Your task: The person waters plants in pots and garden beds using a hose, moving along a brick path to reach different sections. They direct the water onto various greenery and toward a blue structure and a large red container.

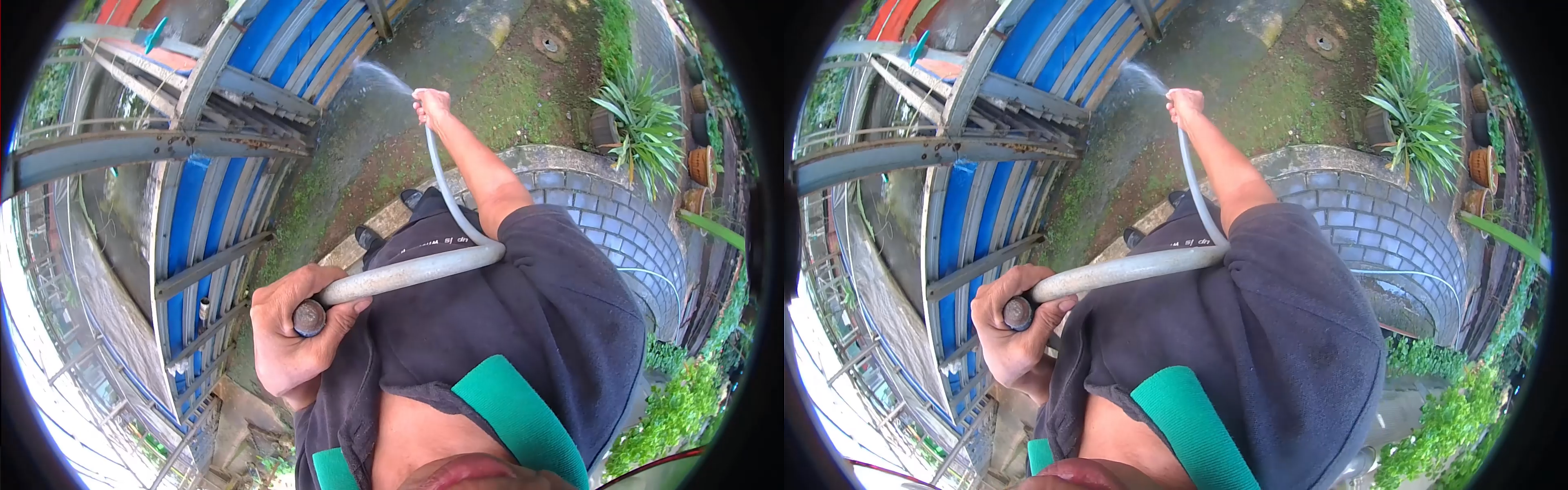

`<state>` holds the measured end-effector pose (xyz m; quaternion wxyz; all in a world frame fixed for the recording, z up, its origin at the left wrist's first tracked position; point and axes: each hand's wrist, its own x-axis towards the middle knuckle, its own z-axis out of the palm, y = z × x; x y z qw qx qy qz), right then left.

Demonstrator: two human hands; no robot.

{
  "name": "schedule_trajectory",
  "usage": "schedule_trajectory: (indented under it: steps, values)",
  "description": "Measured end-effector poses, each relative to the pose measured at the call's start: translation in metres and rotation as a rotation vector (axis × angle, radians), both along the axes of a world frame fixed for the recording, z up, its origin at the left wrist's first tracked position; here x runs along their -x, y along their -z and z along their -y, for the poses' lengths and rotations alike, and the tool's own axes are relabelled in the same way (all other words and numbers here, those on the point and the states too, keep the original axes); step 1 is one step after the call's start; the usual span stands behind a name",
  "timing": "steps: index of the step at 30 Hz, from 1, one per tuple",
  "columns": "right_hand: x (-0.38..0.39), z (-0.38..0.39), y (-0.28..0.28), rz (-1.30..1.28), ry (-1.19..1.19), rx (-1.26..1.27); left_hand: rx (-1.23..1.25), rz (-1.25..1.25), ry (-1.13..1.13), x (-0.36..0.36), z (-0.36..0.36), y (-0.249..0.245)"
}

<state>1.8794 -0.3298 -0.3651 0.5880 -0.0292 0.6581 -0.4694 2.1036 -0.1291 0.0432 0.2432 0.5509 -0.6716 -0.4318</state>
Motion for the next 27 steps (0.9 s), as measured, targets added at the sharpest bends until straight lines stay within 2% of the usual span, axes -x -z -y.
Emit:
schedule_trajectory:
  steps: [4, 8, 12, 21, 25, 27]
  values:
    - [0.04, -0.001, -0.013, 0.015, 0.168, 0.106, -0.089, -0.041, -0.032, 0.011, 0.006, 0.0]
    - [0.097, 0.019, -0.037, 0.01, 0.302, 0.23, -0.118, -0.033, 0.054, 0.015, 0.013, 0.0]
    - [0.158, 0.045, -0.094, -0.042, 0.412, 0.393, -0.086, -0.074, 0.109, 0.02, 0.023, 0.004]
    - [0.253, 0.099, -0.215, -0.266, 0.395, 0.587, -0.078, -0.162, 0.054, 0.022, 0.032, 0.006]
    - [0.275, 0.117, -0.249, -0.329, 0.387, 0.623, -0.045, -0.131, 0.093, 0.02, 0.036, 0.007]
    - [0.28, 0.125, -0.259, -0.339, 0.397, 0.638, -0.06, -0.165, 0.04, 0.021, 0.034, 0.007]
